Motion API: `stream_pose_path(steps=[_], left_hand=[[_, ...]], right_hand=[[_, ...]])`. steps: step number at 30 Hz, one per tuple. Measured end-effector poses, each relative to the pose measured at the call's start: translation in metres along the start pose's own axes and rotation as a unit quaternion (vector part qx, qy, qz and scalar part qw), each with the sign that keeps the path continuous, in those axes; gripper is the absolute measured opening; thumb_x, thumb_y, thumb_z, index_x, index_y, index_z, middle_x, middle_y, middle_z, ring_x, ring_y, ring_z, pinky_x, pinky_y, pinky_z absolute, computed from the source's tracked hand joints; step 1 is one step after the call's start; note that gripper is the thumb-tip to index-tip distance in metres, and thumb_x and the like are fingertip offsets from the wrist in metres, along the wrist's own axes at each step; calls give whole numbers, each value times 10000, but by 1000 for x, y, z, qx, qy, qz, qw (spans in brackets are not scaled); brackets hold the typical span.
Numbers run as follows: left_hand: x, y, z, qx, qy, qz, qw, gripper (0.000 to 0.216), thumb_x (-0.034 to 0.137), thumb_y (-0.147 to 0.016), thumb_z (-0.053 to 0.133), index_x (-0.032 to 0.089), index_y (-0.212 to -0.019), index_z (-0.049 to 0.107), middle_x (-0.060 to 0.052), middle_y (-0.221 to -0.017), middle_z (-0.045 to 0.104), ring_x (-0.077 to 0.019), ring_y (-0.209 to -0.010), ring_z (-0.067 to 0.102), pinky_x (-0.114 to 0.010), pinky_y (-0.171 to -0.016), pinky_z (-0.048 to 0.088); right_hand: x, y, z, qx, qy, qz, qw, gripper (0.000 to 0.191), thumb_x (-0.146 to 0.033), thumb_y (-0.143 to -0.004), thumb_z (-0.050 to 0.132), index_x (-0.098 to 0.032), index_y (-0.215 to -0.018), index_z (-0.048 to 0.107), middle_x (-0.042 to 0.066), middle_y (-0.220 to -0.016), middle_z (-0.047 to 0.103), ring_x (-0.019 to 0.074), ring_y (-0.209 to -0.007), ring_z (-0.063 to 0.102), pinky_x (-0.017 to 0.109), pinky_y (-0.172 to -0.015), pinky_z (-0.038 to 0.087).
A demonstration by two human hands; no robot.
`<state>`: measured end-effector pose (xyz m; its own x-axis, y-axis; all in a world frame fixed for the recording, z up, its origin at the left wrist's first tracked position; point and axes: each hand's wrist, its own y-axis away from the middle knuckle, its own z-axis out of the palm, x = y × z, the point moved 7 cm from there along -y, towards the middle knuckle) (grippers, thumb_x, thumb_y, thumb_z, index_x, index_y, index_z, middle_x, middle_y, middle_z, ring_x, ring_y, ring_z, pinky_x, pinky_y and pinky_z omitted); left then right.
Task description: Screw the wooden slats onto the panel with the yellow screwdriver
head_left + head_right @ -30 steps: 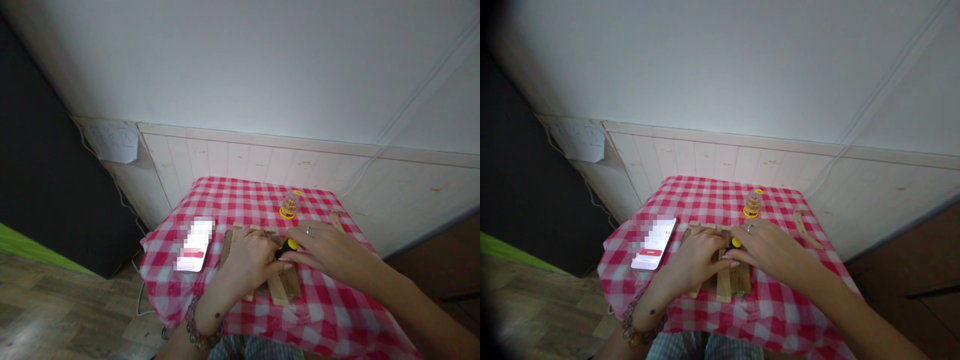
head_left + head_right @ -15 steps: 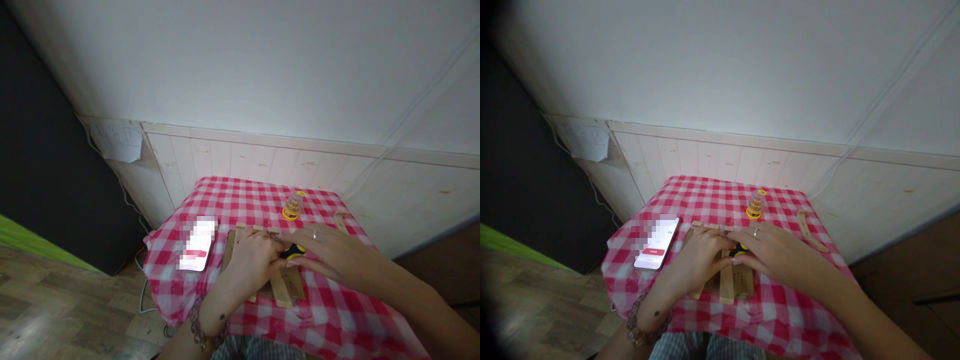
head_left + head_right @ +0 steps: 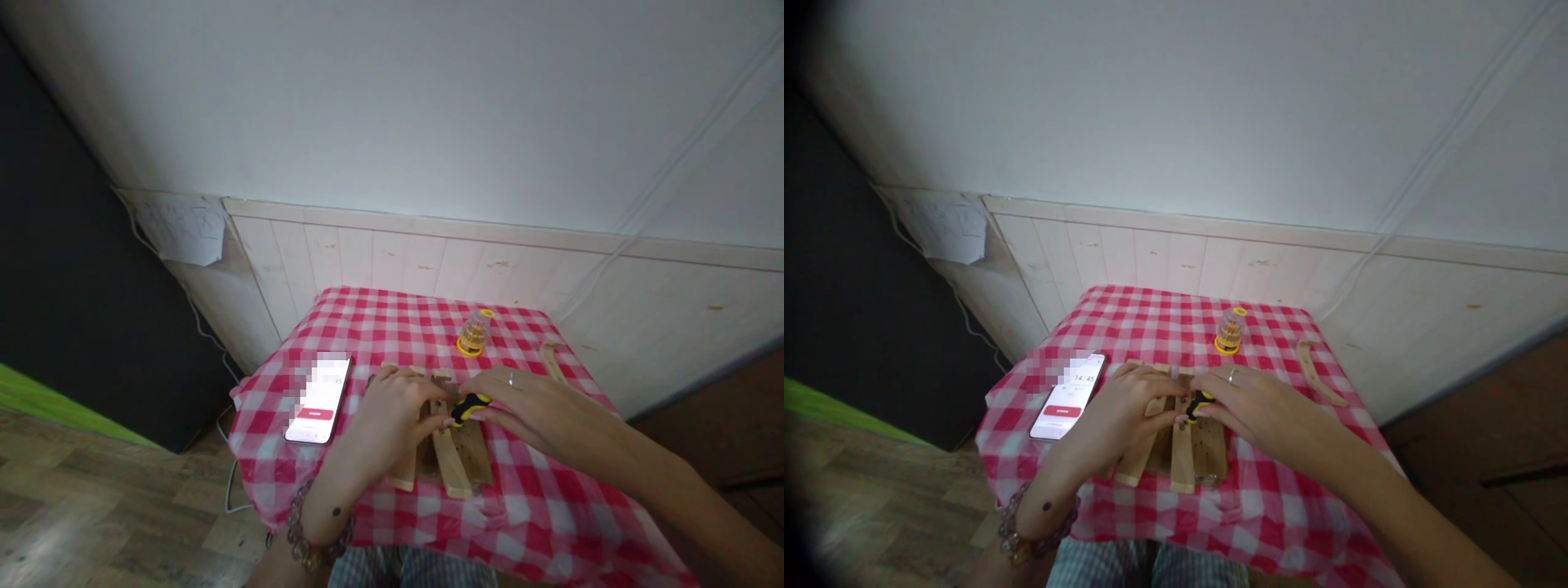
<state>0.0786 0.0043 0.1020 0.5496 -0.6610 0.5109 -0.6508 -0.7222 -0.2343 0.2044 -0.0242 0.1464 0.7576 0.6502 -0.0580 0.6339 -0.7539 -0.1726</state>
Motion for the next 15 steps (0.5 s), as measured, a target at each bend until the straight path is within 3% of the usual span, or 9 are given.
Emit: stream_pose_path(steps=[5,9,15], left_hand=[[2,0,-1,-8,7,9,1000,242,264,-884,778,262,-1119,722,-7,-1146,756,-242,-1088,665,-433,-997,423],[6,-2,0,6,5,21,1000,239,361,-893,763,271,-1111,724,-10,-1117,760,-252,-1065,669,-448,-982,426],[17,-9,5,30,-38,35,998,234,444,-821,816,228,-841,730,-17,-923,763,-253,-869,686,-396,-825,477]], right_hand=[[1,-1,0,23,47,-19,998,352,-371,-1061,387,-191,-1010,685,61,-868,782,196,-772,736,299,-673,509],[0,-5,-2,64,168,-19,984,568,-515,-1050,324,-174,-805,706,57,-583,688,196,-540,630,300,-534,327],[-8,-12,-3,76,215,9,974,739,-591,-1037,233,-175,-651,706,68,-462,630,158,-412,486,321,-523,176]])
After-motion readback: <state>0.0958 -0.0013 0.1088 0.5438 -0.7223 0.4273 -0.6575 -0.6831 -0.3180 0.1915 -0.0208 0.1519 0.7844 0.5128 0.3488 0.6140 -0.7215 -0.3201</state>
